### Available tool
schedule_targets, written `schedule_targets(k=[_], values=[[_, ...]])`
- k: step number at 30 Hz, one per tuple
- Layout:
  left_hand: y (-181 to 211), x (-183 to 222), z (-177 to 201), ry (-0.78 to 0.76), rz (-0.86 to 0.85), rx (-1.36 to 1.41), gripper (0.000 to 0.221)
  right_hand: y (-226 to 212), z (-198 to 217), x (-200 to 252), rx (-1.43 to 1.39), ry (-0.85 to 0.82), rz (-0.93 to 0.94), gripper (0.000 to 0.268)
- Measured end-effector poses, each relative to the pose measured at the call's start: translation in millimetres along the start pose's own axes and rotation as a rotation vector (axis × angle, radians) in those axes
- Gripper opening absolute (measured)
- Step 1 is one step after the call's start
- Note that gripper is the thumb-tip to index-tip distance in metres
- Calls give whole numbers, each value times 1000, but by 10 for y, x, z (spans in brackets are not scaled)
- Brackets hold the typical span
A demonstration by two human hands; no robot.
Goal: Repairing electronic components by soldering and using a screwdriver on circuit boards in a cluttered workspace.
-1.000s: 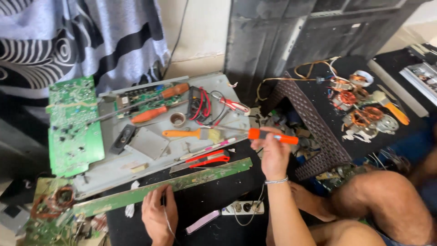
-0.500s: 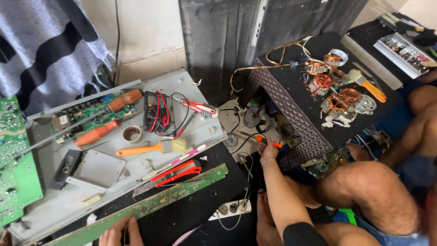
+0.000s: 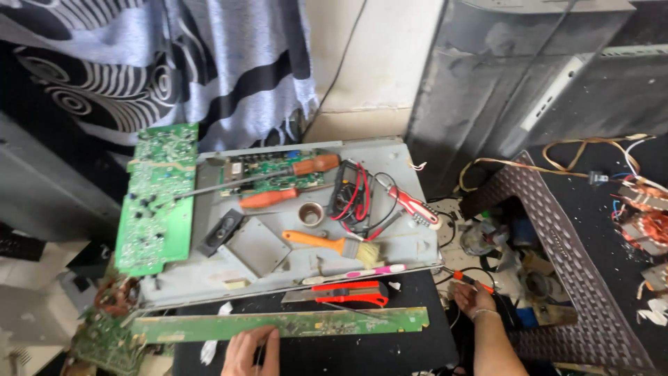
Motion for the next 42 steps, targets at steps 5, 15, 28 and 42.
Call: schedule_targets(k=[5, 15, 28, 42], values=[[406, -132, 303, -76, 72, -25, 8, -565, -454, 867, 219, 253, 242, 29], [1422, -782, 1095, -199, -418, -151, 9, -1570, -2893, 3923, 602, 58, 705, 34], [1440, -2511, 336, -774, 37, -1169, 42, 429, -4359, 5728, 1902, -351, 1021, 25], [408, -2563, -42, -640, -15, -931, 37, 944, -3929, 4582, 2325, -401, 1218, 14]])
Point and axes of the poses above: each hand's wrist, its own x-axis away from the middle knuckle, its own z-axis out of the back of the hand, y = z × x, the point moved 5 cm from there along -x, towards the middle knuckle, and after that the axes turned 4 degrees about -x, right-handed, at the moved point
